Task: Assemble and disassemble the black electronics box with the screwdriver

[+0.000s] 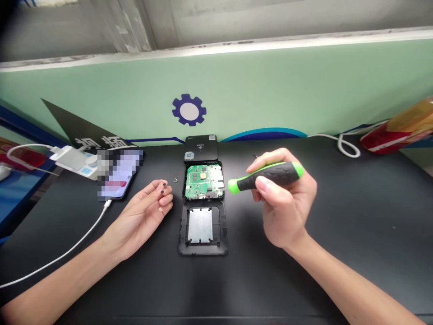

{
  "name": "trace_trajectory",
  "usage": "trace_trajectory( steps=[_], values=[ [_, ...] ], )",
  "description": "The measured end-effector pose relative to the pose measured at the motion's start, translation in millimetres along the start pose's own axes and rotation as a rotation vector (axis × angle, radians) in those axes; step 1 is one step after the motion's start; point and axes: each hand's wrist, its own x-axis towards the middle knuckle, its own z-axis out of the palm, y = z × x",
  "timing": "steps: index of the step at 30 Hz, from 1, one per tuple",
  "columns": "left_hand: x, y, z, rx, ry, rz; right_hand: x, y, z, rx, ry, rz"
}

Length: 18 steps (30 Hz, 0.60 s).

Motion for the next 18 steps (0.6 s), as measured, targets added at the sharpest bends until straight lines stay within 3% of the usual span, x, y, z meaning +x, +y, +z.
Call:
trace_trajectory(
  steps=[5,10,14,18],
  values=[
    [-5,-1,3.4,0.0,-0.067,-0.037,5,-10,4,0.0,0.098,-0.056],
    [-8,-1,5.2,-0.009,-0.113,-0.073,10,-17,4,-0.151,-0.017,-0.219],
    [-9,-1,6.4,-0.003,-0.126,-0.087,9,-22,12,-0.259,-0.03,-0.352],
    [-10,-1,6.8,0.004,-0.124,-0.092,7,-27,19,-0.298,-0.125,-0.406]
  ],
)
